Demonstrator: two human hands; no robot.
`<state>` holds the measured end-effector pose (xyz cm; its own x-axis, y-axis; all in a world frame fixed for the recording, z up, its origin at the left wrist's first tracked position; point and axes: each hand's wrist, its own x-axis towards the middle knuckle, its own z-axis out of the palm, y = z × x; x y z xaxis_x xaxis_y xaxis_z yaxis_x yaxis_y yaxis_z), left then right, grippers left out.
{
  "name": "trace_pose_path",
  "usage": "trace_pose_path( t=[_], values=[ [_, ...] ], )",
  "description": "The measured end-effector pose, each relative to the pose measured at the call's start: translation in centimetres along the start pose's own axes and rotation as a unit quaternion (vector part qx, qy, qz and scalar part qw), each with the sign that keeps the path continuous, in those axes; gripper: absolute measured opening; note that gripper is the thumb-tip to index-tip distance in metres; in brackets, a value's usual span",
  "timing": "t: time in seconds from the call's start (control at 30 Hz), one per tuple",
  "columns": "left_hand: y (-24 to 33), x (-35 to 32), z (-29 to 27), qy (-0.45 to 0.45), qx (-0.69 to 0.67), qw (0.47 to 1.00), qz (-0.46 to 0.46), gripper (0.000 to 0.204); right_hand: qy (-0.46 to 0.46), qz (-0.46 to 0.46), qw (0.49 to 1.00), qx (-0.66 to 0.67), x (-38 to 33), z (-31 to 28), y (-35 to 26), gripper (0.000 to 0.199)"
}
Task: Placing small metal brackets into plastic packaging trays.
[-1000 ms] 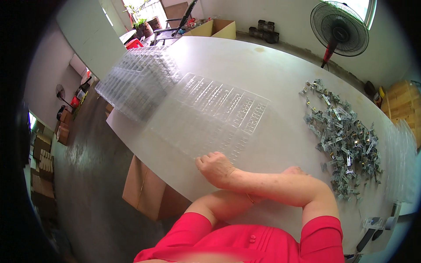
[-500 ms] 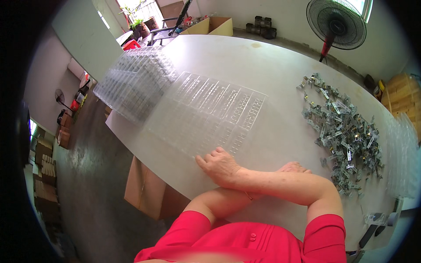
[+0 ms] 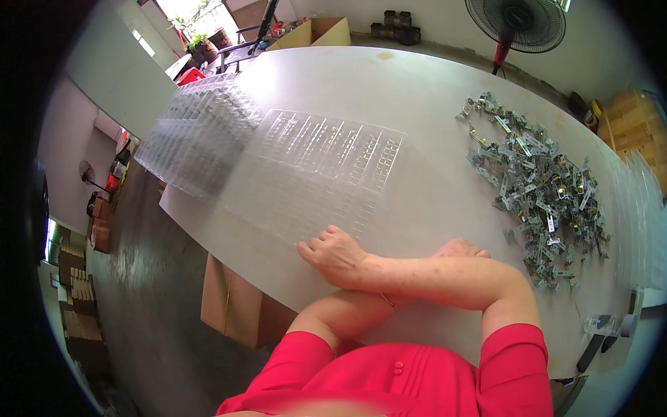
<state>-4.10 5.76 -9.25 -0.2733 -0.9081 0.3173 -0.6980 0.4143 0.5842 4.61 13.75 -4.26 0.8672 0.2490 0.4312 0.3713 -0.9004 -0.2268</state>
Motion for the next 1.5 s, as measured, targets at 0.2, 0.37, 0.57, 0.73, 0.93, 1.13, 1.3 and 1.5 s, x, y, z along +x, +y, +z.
trace_pose_path(
  t=[0.2, 0.37, 0.57, 0.73, 0.93, 1.13, 1.3, 1.5],
  values=[
    [-0.7, -0.2, 0.2, 0.017, -0.080, 0.997, 0.011, 0.014, -0.003, 0.002, 1.000, -0.014, -0.1, -0.3, 0.0, 0.041],
    [-0.6, -0.3, -0.7, 0.038, -0.119, 0.991, 0.052, 0.017, -0.004, 0.010, 1.000, -0.015, -0.3, 0.0, 0.2, 0.041],
    [0.3, -0.7, -1.4, 0.073, -0.032, 0.995, 0.066, 0.020, -0.036, 0.012, 0.999, -0.029, -0.3, -0.5, 0.0, 0.040],
    [0.7, -0.1, -2.8, 0.060, -0.084, 0.992, 0.075, 0.019, -0.005, 0.012, 0.997, -0.070, -1.4, -1.8, 0.0, 0.041],
    [0.7, -0.4, -2.1, 0.061, -0.069, 0.991, -0.095, 0.016, 0.130, 0.053, 0.990, 0.027, -3.3, -6.8, -1.3, 0.041],
    [-0.9, -1.8, -2.1, 0.270, -0.755, 0.596, 0.034, 0.008, 0.287, 0.206, 0.935, -0.019, -9.7, -14.0, 0.0, 0.033],
    [-0.8, -1.5, -3.6, 0.247, -0.405, 0.863, -0.174, 0.009, 0.346, 0.375, 0.858, 0.070, -17.6, -14.1, 1.9, 0.030],
    [3.0, 0.1, -5.1, 0.219, -0.297, 0.920, -0.134, 0.015, 0.333, 0.438, 0.699, 0.458, -21.8, -12.8, 2.8, 0.023]
  ],
)
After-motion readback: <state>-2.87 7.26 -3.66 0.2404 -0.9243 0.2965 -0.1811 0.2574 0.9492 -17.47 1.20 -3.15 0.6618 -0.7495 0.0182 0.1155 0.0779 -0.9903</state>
